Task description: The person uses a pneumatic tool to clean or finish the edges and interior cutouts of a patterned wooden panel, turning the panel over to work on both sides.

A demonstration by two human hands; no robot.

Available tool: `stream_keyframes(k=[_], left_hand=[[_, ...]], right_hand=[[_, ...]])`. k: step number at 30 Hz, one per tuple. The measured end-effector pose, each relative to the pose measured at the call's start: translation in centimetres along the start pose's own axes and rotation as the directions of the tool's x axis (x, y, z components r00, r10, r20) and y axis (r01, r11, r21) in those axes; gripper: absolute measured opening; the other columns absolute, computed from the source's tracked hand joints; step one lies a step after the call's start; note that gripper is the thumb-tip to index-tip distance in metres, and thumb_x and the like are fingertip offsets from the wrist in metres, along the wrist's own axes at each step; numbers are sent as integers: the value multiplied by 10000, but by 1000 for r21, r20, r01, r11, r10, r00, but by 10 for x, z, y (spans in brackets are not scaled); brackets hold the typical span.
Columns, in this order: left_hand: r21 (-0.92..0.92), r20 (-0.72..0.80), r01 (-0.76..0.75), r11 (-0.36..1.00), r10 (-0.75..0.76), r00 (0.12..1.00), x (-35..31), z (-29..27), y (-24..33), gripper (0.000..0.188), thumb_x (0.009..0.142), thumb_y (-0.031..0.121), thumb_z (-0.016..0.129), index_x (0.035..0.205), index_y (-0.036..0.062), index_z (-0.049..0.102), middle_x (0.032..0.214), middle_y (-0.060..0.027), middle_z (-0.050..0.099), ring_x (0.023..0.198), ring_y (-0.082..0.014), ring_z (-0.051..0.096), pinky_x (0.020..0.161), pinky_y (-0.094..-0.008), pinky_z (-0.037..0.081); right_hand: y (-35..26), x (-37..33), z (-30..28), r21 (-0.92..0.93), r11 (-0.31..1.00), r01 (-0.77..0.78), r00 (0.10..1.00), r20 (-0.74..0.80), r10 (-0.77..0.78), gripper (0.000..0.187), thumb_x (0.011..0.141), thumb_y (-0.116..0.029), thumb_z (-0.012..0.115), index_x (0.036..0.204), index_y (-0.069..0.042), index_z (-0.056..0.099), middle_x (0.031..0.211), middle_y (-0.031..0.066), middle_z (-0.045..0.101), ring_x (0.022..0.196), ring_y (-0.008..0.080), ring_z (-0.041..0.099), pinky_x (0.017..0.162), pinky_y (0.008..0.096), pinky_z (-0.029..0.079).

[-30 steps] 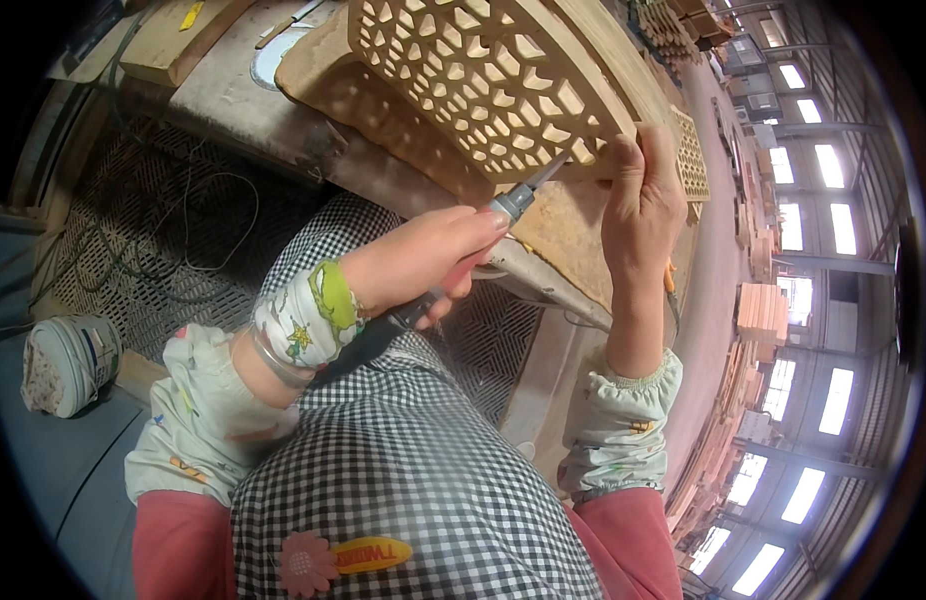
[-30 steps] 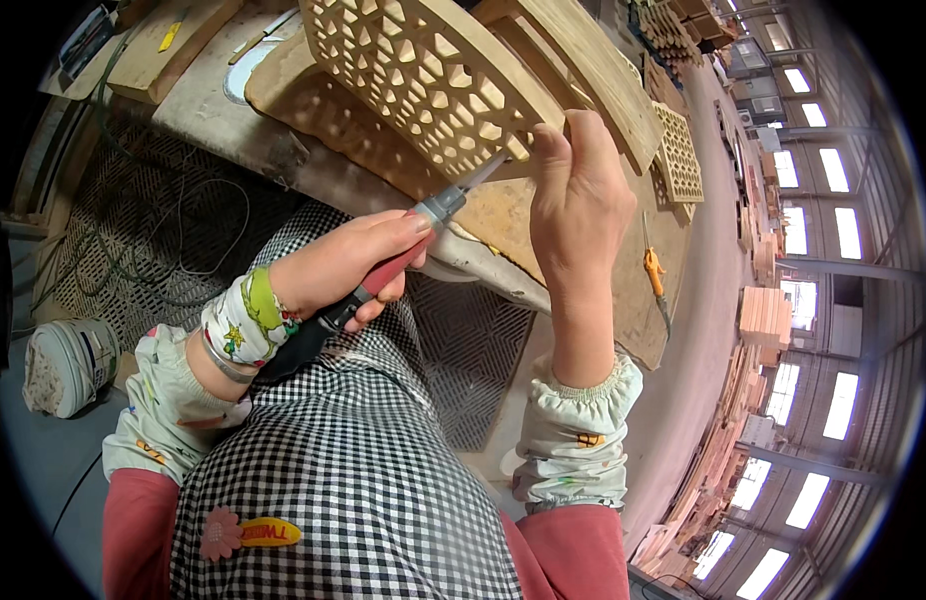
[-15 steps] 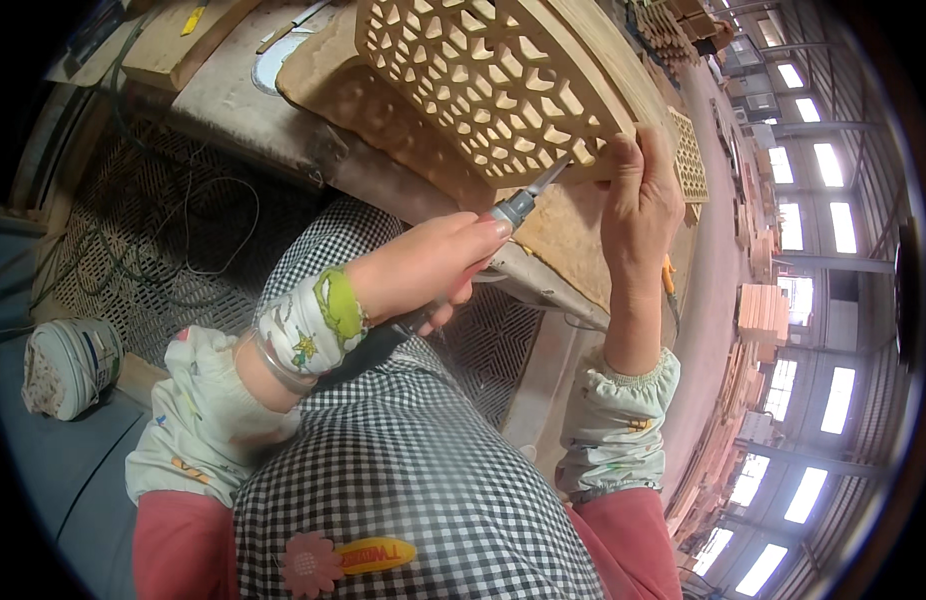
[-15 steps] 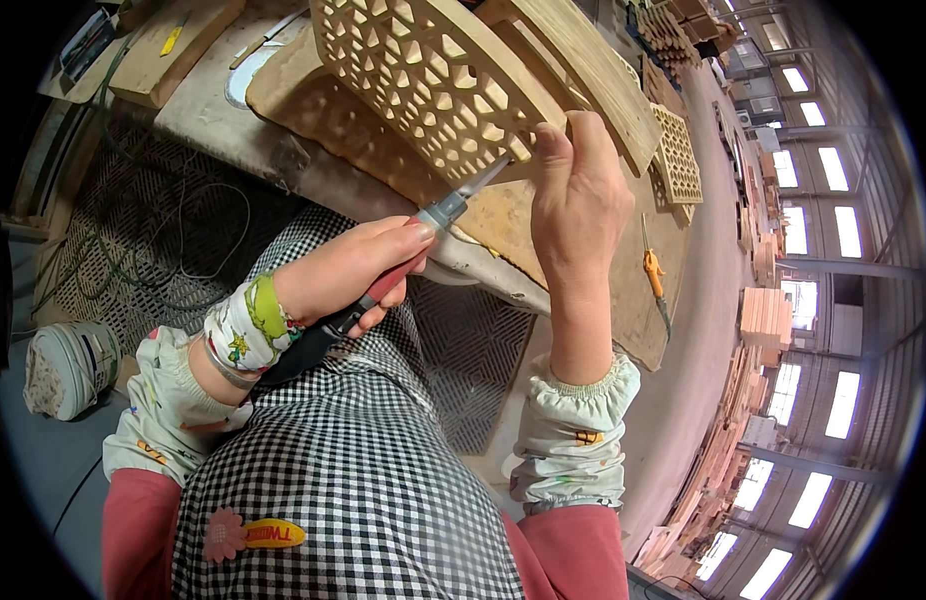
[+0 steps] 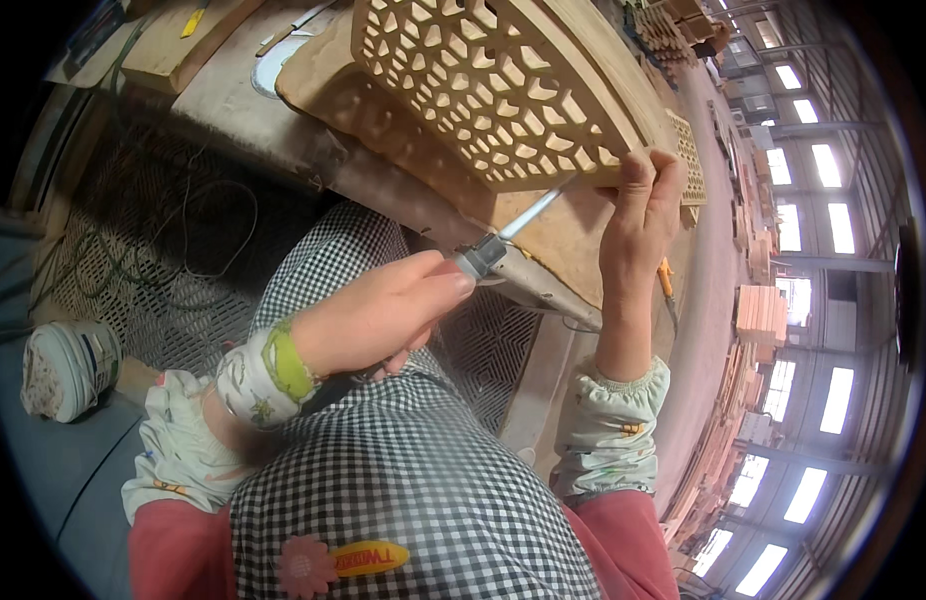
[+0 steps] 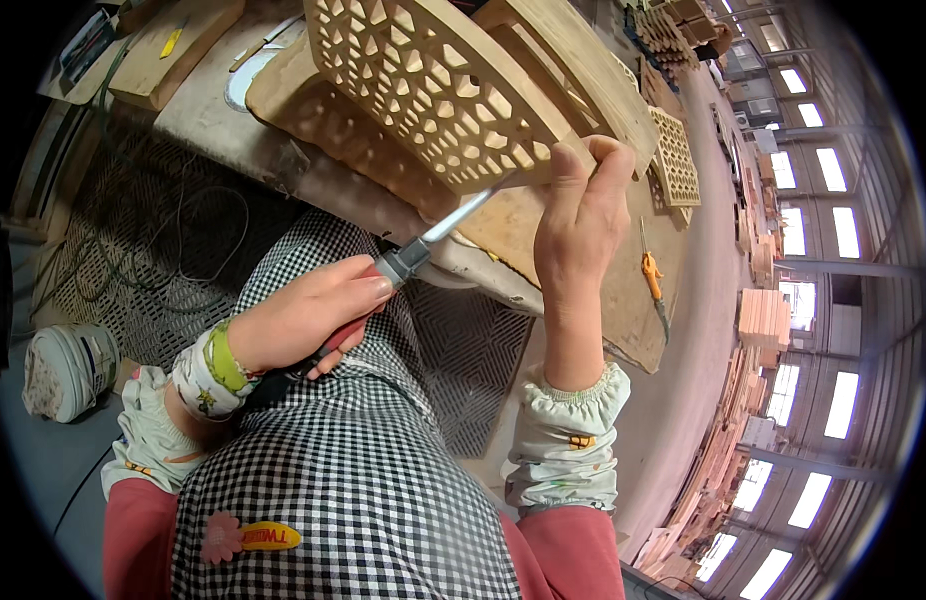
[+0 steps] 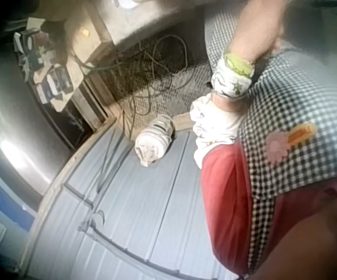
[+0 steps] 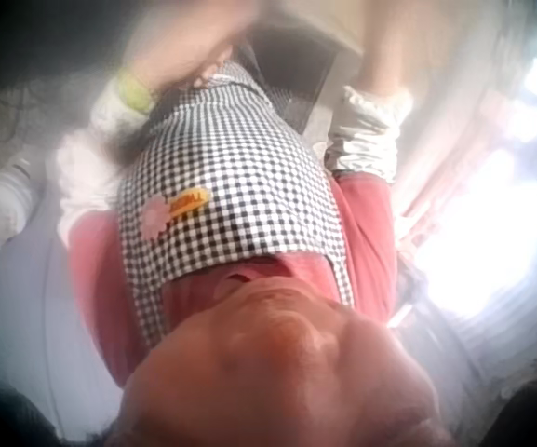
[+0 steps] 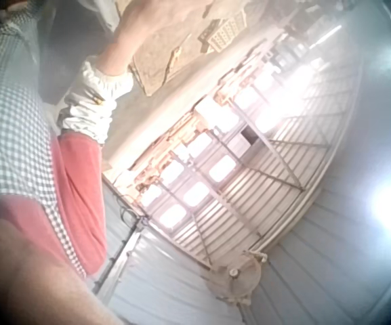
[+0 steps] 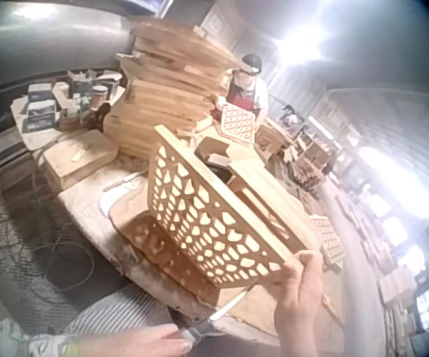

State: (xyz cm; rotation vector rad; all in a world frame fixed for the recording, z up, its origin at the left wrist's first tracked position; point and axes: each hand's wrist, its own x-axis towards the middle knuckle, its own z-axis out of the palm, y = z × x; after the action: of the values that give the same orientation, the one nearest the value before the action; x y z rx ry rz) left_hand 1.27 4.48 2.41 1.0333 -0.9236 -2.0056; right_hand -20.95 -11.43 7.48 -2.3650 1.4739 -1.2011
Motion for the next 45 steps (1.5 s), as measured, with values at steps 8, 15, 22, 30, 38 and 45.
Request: stream_keyframes(k=[8, 15, 22, 30, 38, 45], left_hand=[[-197, 121, 23, 980, 1, 993, 11, 2, 20, 380, 1136, 425, 411, 1070, 61, 495, 645, -3, 544, 407, -67, 477, 362, -221, 398], [-171, 81, 20, 985, -6, 997, 24, 10, 20, 373, 1126, 434, 434, 1058, 73, 500, 659, 0, 545, 403, -68, 475, 348, -223, 393], [32, -69, -27, 999, 29, 997, 25, 17, 25, 319, 1126, 373, 449, 1053, 65, 494, 662, 18, 510, 426, -58, 458, 381, -221, 390], [5, -28, -34, 999, 34, 999, -20, 15, 14, 277, 1131, 311, 436, 1069, 48, 495, 662, 18, 506, 435, -51, 446, 403, -215, 391], [-168, 78, -37, 985, 51, 996, -5, 28, 32, 358, 1143, 387, 396, 1068, 53, 500, 673, -22, 551, 425, -77, 483, 386, -225, 395], [-90, 19, -50, 995, 52, 998, 1, 32, 36, 370, 1138, 409, 409, 1064, 58, 501, 673, -23, 550, 424, -86, 485, 381, -231, 403]], right_hand=[[-5, -14, 6, 89, 994, 62, 996, -61, -57, 300, 1107, -338, 571, 1138, -40, 566, 857, 89, 629, 756, 184, 682, 711, 316, 530], [-2, -8, 6, 146, 982, 118, 992, -59, -110, 261, 1113, -277, 566, 1086, -18, 584, 852, 61, 561, 724, 157, 622, 685, 287, 507], [-3, -15, 8, 145, 987, 75, 996, -66, -66, 309, 1104, -334, 580, 1130, -26, 585, 878, 74, 597, 757, 169, 649, 713, 294, 519], [3, -17, 10, 245, 969, -9, 991, -131, 42, 408, 1092, -438, 581, 1147, -34, 582, 825, 67, 624, 780, 178, 662, 750, 314, 535], [-14, -19, 1, 217, 976, -6, 998, -62, 20, 308, 1135, -329, 525, 1042, -36, 557, 921, 25, 604, 884, 93, 627, 785, 251, 553], [-7, -13, 2, 237, 971, 20, 996, -92, 2, 319, 1108, -342, 584, 1051, -29, 574, 823, 41, 622, 761, 118, 602, 731, 271, 517]])
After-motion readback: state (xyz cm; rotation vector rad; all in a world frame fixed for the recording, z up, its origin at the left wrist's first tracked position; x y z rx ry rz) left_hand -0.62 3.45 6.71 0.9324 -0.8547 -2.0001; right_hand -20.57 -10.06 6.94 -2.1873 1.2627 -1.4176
